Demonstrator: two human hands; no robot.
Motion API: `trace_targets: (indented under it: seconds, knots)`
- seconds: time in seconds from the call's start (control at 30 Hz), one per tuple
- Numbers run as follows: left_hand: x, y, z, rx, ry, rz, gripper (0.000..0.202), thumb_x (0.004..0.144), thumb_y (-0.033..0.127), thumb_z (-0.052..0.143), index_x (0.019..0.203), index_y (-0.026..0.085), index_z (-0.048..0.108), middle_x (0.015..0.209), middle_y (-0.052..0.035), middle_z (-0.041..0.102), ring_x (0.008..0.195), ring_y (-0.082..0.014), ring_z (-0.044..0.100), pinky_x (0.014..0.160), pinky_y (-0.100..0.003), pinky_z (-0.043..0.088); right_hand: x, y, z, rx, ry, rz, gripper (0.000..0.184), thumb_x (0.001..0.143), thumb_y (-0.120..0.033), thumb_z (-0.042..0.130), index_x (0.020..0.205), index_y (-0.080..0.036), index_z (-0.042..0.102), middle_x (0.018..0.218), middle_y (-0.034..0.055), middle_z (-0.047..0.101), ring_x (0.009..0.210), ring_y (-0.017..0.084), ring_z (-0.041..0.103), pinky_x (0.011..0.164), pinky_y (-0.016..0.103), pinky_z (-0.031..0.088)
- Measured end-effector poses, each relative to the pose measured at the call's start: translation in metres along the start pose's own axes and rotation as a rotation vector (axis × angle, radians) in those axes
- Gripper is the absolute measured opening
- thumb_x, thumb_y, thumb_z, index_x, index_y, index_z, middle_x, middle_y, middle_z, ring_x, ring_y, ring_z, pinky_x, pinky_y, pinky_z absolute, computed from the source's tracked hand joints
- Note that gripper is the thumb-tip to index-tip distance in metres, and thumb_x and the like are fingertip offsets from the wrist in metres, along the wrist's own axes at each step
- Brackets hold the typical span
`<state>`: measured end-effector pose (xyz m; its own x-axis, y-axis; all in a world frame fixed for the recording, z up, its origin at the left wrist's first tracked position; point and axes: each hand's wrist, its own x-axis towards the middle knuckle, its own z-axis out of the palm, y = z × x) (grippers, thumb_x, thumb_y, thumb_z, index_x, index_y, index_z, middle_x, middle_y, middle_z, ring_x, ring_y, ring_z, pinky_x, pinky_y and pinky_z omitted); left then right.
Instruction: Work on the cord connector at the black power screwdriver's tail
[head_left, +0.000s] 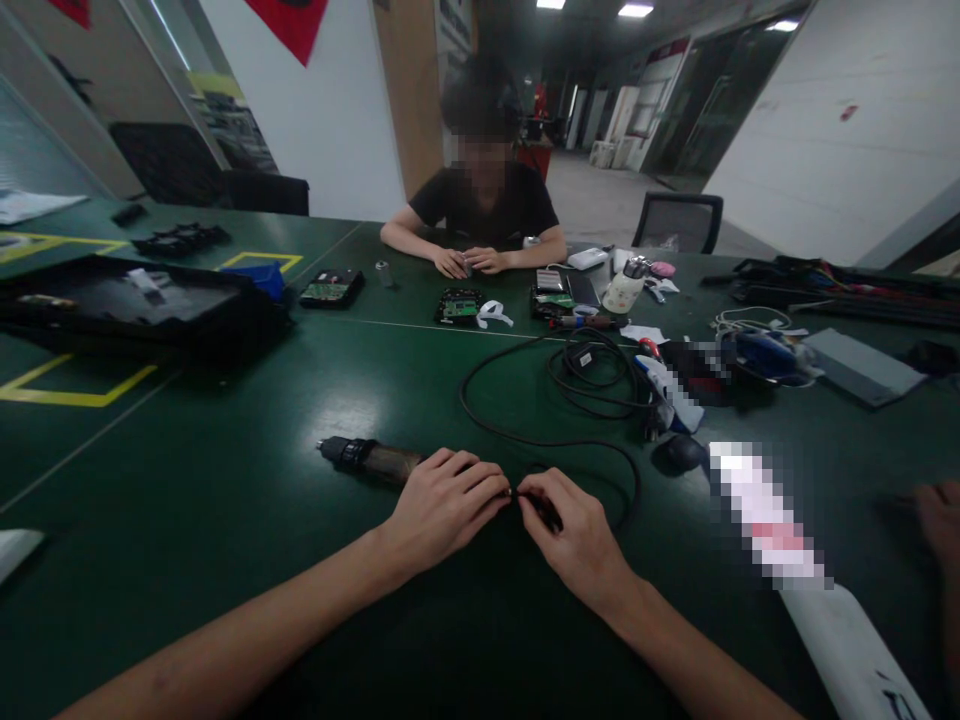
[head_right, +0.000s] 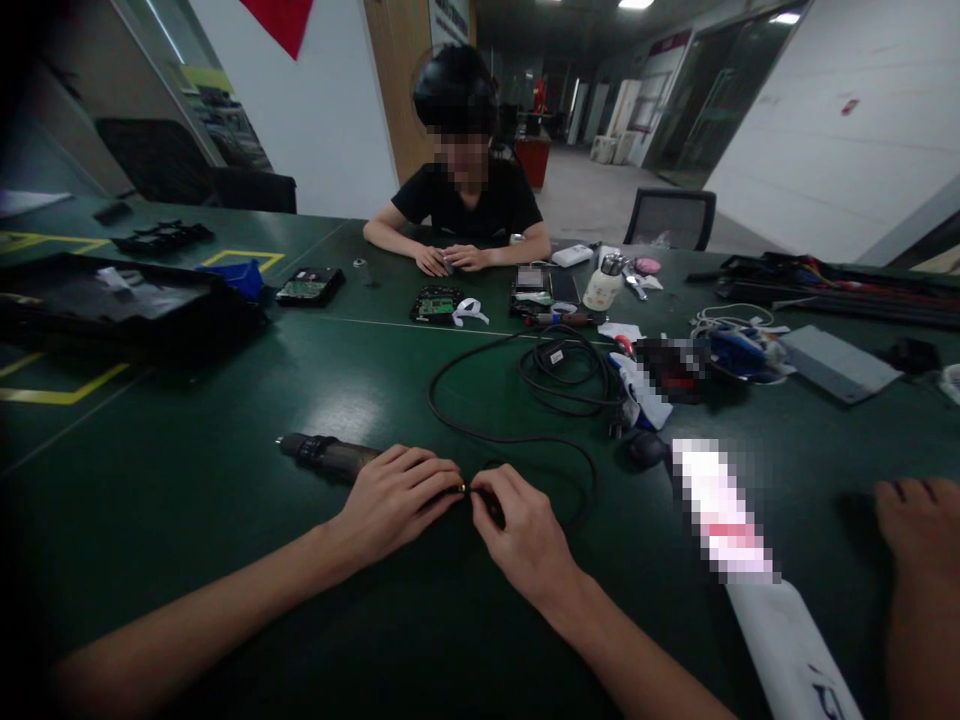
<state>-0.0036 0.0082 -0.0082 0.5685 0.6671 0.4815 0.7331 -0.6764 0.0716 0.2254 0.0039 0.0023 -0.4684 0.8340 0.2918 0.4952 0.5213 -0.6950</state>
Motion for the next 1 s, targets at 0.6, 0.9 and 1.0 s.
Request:
trace_targets:
  seconds: [0.6,0.9,1.0]
  knots:
    - [0.0,-0.004,-0.007,-0.064,-0.052,0.022,0.023,0.102,0.037,0.056,0.12,0.024,0.063,0.119,-0.0004,0.072,0.105,-0.0204,0.065,0.088,-0.037,0.045,-0.001,0.0,-0.001,0.003,-0.003,-0.001,0.01,0.101,-0.017,0.057,0.107,-0.024,0.062,0.098,0.0026,0.062,0.08,0.017,0.062,0.071,0.029,0.05]
    - [0.001,-0.005,-0.008,-0.046,-0.045,0.046,0.022,0.102,0.036,0.057,0.119,0.024,0.064,0.119,-0.0013,0.072,0.103,-0.0203,0.065,0.086,-0.038,0.046,-0.002,0.002,0.002,-0.001,-0.007,0.003,0.011,0.102,-0.018,0.056,0.11,-0.024,0.062,0.099,0.0031,0.062,0.082,0.017,0.062,0.072,0.03,0.05]
    - [0.0,-0.006,-0.008,-0.059,-0.038,0.084,0.022,0.102,0.032,0.056,0.122,0.025,0.064,0.123,0.0,0.072,0.107,-0.02,0.065,0.088,-0.037,0.046,-0.003,0.003,0.003,-0.004,-0.006,0.001,0.011,0.102,-0.018,0.056,0.11,-0.024,0.062,0.099,0.0031,0.062,0.081,0.017,0.063,0.072,0.03,0.05]
